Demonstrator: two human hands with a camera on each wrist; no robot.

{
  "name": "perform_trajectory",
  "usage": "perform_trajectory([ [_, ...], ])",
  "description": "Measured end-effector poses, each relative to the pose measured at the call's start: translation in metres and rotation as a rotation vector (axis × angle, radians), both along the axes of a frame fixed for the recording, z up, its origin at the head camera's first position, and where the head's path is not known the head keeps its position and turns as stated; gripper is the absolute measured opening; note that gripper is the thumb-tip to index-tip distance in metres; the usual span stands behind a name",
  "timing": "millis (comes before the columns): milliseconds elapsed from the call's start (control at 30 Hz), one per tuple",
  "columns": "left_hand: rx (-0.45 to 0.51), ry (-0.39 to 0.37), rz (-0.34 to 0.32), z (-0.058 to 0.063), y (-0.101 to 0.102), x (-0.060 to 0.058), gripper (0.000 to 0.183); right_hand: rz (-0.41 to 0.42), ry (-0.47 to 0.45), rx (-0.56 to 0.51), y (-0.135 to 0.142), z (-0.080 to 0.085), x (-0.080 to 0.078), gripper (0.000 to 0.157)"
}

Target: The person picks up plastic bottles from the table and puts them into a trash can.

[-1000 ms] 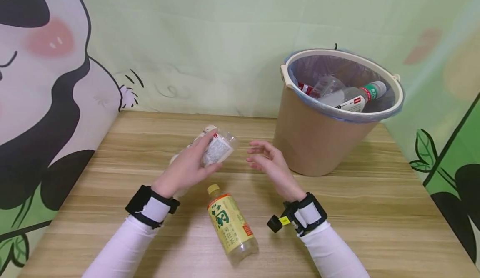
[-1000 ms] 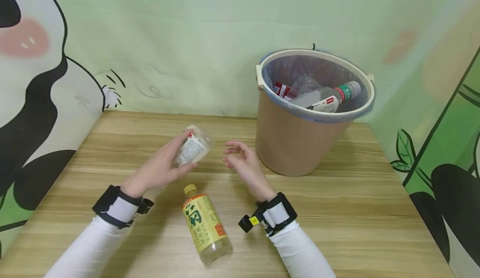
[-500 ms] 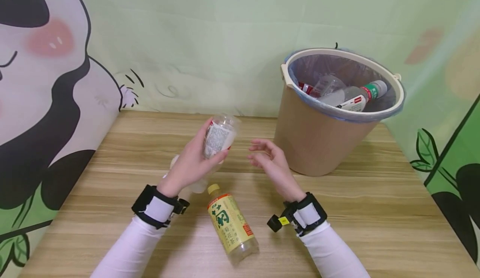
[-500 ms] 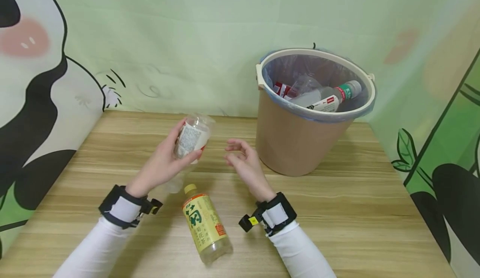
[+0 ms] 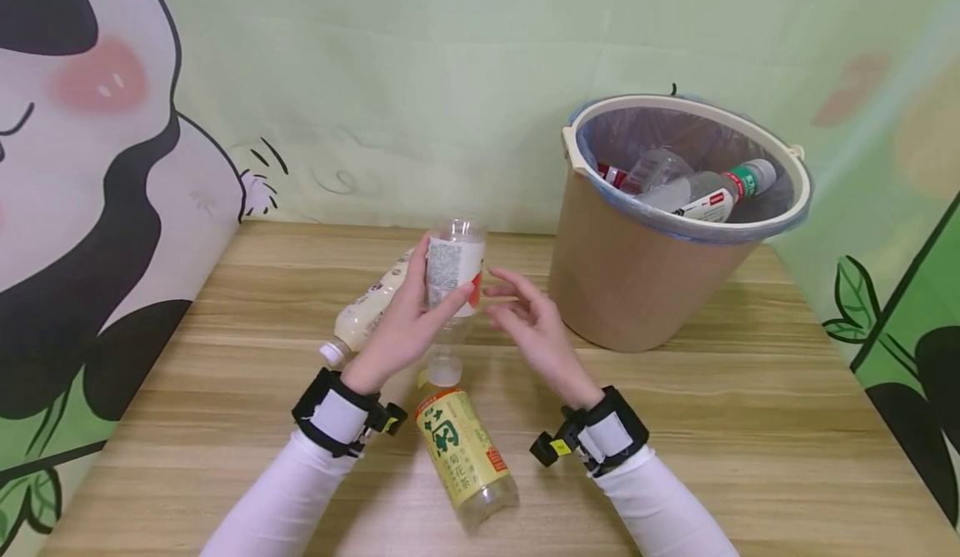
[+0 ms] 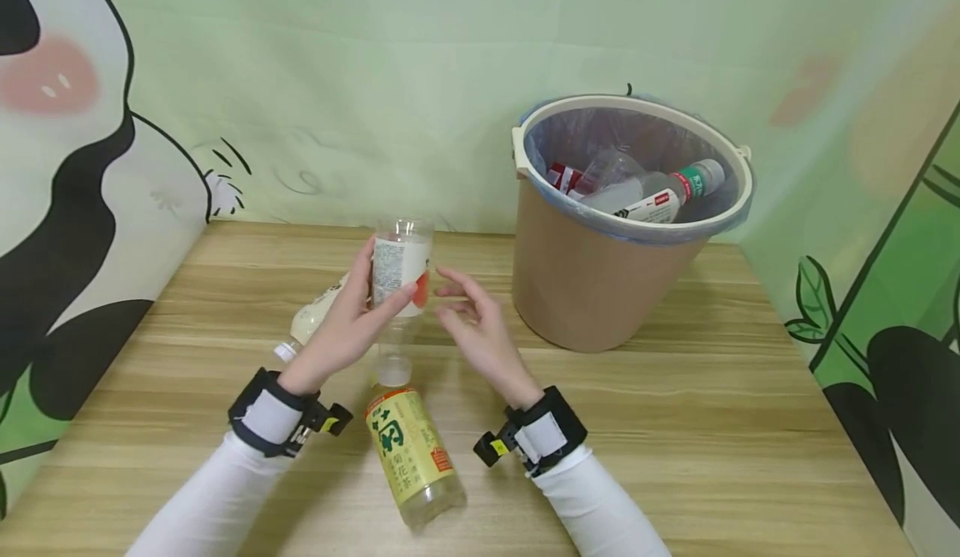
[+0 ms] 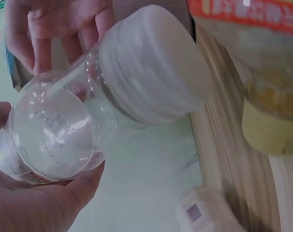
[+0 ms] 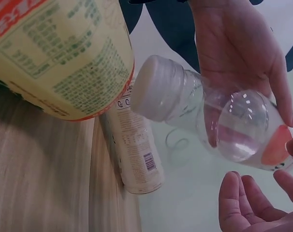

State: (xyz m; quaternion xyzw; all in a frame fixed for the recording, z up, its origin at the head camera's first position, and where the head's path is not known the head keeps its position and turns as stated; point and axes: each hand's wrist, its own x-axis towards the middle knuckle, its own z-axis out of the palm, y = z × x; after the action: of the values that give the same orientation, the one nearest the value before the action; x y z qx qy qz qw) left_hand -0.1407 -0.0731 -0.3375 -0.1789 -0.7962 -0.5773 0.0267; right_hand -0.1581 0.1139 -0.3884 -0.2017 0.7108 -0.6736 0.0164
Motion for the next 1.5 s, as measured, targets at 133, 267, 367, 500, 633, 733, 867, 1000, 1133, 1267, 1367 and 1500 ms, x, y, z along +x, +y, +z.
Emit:
perform_trajectory([
  [133,-0.002,-0.011,0.012,0.001,0.006,0.001,0.078,0.007,0.041,0.011,-0.002,0.001,0.002,0.051],
  [267,0.038,-0.002,-0.008,0.001,0.011,0.002,0.075,0.001,0.056,0.024,-0.002,0.002,0.002,0.054],
  [367,0.038,0.000,-0.014,0.001,0.014,0.002,0.072,0.001,0.061,0.037,-0.002,0.002,0.003,0.056],
  [500,0.017,0.006,-0.030,-0.001,0.015,0.001,0.067,-0.004,0.071,0.067,0.000,0.003,0.002,0.057],
  [633,-0.006,0.012,-0.064,-0.012,0.014,-0.004,0.065,0.005,0.069,0.078,0.001,0.009,0.005,0.061],
  [733,-0.036,0.012,-0.071,-0.024,0.013,-0.008,0.064,0.016,0.064,0.081,0.000,0.020,0.010,0.064],
  [867,-0.084,0.001,-0.061,-0.031,0.012,-0.009,0.061,0.023,0.071,0.099,-0.001,0.030,0.016,0.067],
  [1000,-0.131,-0.022,-0.057,-0.031,0.012,-0.006,0.063,0.022,0.087,0.119,-0.001,0.030,0.015,0.071],
  [1133,-0.175,-0.035,-0.053,-0.031,0.010,-0.006,0.067,0.019,0.103,0.135,0.001,0.027,0.014,0.075],
  [1267,-0.215,-0.048,-0.046,-0.033,0.008,-0.007,0.072,0.019,0.118,0.139,0.002,0.025,0.012,0.079],
  [1367,-0.243,-0.042,-0.036,-0.034,0.005,-0.008,0.072,0.018,0.131,0.132,0.003,0.025,0.011,0.080],
  [1500,-0.276,0.012,-0.021,-0.035,0.003,-0.009,0.067,0.018,0.156,0.112,0.004,0.026,0.010,0.079],
])
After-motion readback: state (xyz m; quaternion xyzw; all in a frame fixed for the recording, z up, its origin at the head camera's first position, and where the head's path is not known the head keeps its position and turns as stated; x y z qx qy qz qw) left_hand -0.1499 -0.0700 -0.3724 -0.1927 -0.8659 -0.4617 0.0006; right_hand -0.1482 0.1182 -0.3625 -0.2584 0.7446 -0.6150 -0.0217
